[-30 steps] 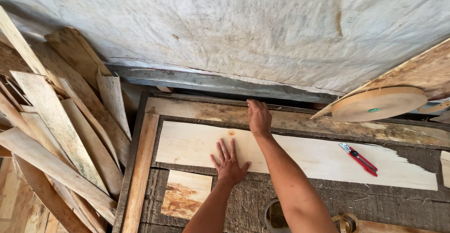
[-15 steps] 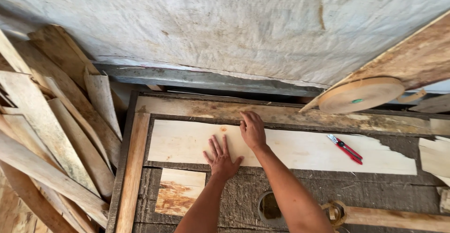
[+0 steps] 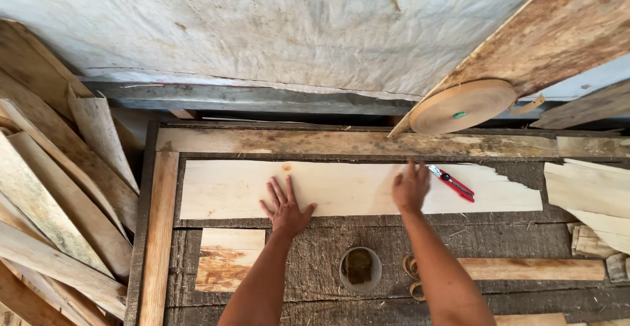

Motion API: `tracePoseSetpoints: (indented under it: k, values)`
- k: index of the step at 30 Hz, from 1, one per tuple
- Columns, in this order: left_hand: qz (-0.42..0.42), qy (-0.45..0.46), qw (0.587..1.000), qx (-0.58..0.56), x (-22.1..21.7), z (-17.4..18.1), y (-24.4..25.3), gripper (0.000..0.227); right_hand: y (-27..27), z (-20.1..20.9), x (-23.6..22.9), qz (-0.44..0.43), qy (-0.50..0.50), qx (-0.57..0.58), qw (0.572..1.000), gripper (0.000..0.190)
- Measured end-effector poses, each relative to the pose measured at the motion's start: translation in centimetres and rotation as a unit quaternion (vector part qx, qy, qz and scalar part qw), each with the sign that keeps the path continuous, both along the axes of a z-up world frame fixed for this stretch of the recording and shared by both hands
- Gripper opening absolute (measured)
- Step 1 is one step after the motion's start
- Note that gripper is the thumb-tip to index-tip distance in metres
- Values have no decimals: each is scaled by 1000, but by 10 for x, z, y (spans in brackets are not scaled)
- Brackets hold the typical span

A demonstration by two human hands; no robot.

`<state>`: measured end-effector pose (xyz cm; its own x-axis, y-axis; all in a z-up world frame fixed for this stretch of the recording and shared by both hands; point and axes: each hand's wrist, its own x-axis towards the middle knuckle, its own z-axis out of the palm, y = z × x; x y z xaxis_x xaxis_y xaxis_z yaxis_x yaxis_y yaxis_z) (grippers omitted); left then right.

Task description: Using a utility knife to trim and shape thin wood veneer strips on a workshop table.

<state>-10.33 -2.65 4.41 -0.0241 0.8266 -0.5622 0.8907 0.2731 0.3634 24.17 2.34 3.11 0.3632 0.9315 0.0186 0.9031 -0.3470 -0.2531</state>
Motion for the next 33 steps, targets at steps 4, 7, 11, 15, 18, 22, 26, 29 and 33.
tracePoseSetpoints:
  k: [4,7,11,15,18,22,26,29,33]
  values:
    - [10,16,1000,-1,2,0,-2,119,-11,-9,61,-28,-26,-21,999,69]
    - [12,19,1000,10,3,-4,-2,119,-17,-26,93,-13,-55,-16,998,64]
    - [24,13,999,28,2,-10,-6,120,-20,-47,117,35,-82,-15,996,54]
    - [15,3,999,42,0,-10,-6,122,-20,-39,125,56,-93,-6,994,45]
    - [12,8,1000,19,1,3,-5,134,-23,-8,118,71,-93,17,993,55]
    - [8,11,1000,14,-1,12,-4,142,-24,-6,120,45,-120,-15,992,56]
    - [11,-5,1000,-5,-1,24,-4,156,-31,-37,130,-5,-102,-50,994,49]
    - [4,-6,1000,5,-5,18,-7,159,-32,-36,110,-7,-78,-47,996,44]
    - [7,-12,999,39,-4,11,-10,156,-30,-8,42,68,-48,43,996,35]
